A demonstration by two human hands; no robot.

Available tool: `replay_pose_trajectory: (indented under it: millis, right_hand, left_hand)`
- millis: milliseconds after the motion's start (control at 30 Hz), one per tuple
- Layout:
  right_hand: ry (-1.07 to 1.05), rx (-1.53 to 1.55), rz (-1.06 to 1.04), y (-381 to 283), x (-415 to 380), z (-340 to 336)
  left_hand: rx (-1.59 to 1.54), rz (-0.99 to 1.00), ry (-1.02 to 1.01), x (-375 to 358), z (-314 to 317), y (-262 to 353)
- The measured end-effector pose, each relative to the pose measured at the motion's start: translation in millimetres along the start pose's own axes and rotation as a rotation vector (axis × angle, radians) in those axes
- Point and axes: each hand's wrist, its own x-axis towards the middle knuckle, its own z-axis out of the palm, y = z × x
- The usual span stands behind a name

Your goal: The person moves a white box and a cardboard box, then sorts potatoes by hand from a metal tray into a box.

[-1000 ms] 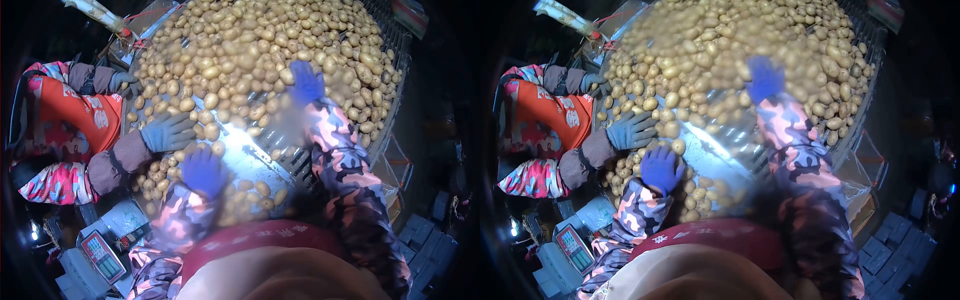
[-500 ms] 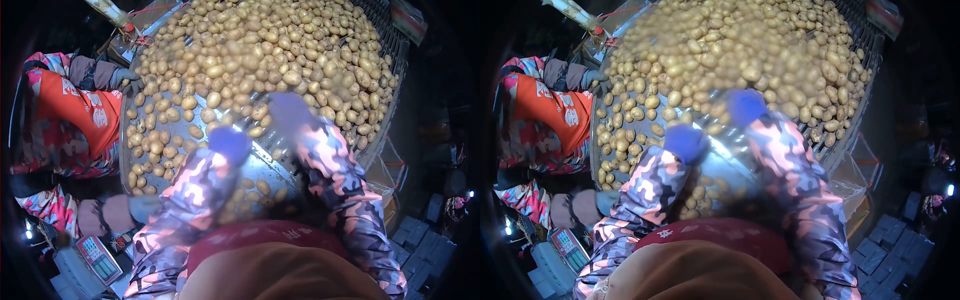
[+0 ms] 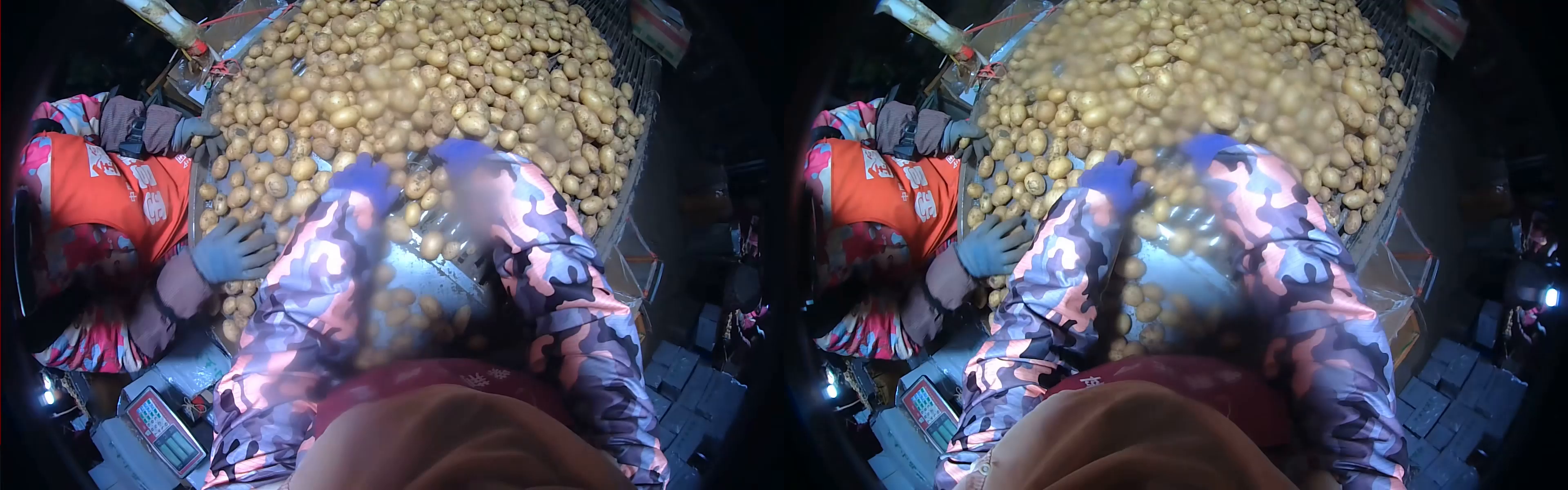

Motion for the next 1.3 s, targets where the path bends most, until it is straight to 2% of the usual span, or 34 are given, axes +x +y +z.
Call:
replay_pose_trajectory:
  millis: [100, 133, 167, 200, 233, 333, 433, 567, 667, 700, 767, 833, 900, 967, 1067, 1133, 1300]
  right_hand:
    - [-0.142, 0.242, -0.024, 13.2, -1.4, -7.3]
    - [-0.202, 0.319, -0.024, 19.4, -3.4, -9.4]
    - [-0.250, 0.255, -0.025, 25.0, -4.0, -9.9]
    - [-0.304, 0.157, -0.026, 36.6, -3.9, -7.1]
    - [-0.350, -0.054, -0.041, 40.8, -0.6, -4.4]
    - [-0.261, -0.314, 0.153, -10.1, -12.1, -9.4]
    - [0.074, -0.271, -0.013, 11.7, -22.7, 19.5]
    - [0.175, 0.424, 0.267, 29.0, -52.7, -6.4]
    - [0.435, 0.717, 0.437, 6.9, -130.4, -55.0]
    - [0.472, 0.829, 0.546, -2.3, -151.3, -68.5]
    - [0.439, 0.842, 0.500, -2.6, -198.5, -61.9]
    - [0.396, 0.087, 0.024, -12.3, -211.5, -44.8]
    - [0.279, -0.235, -0.179, -31.5, -209.1, -16.2]
    - [0.293, 0.100, -0.074, -41.5, -197.0, 19.6]
    - [0.534, 0.952, 0.139, 2.1, -179.2, 99.8]
    - [0.497, 1.110, 0.246, 4.8, -177.0, 107.5]
    - [-0.057, 0.426, 0.381, 6.3, -188.0, 73.9]
  left_hand:
    - [0.077, -0.037, -0.066, 3.8, -13.7, 8.2]
    - [0.172, -0.051, -0.077, 3.1, -36.8, 33.4]
    - [0.264, -0.066, -0.087, 2.8, -47.9, 48.7]
    - [0.313, -0.063, -0.076, 9.2, -32.5, 39.2]
    - [0.227, 0.037, 0.011, 11.1, -18.3, 26.0]
    - [0.150, 0.101, 0.021, 1.7, -11.1, 10.5]
    - [0.142, 0.098, -0.030, -14.0, -17.9, 10.3]
    - [0.145, 0.101, -0.057, -22.7, -17.9, 5.4]
    - [0.156, 0.110, -0.086, -12.2, -12.9, -2.3]
    - [0.167, 0.115, -0.095, -8.9, -10.4, -5.1]
    - [0.190, 0.128, -0.122, -3.0, -5.1, -11.2]
    - [0.223, 0.145, -0.153, 3.7, -1.3, -16.8]
    - [0.257, 0.163, -0.183, 10.1, 2.8, -23.3]
    - [0.293, 0.185, -0.211, 17.8, 8.9, -31.1]
    - [0.331, 0.214, -0.241, 28.2, 19.5, -47.6]
    - [0.347, 0.226, -0.257, 35.9, 33.9, -62.7]
    - [0.299, 0.232, -0.283, 41.5, 36.0, -72.9]
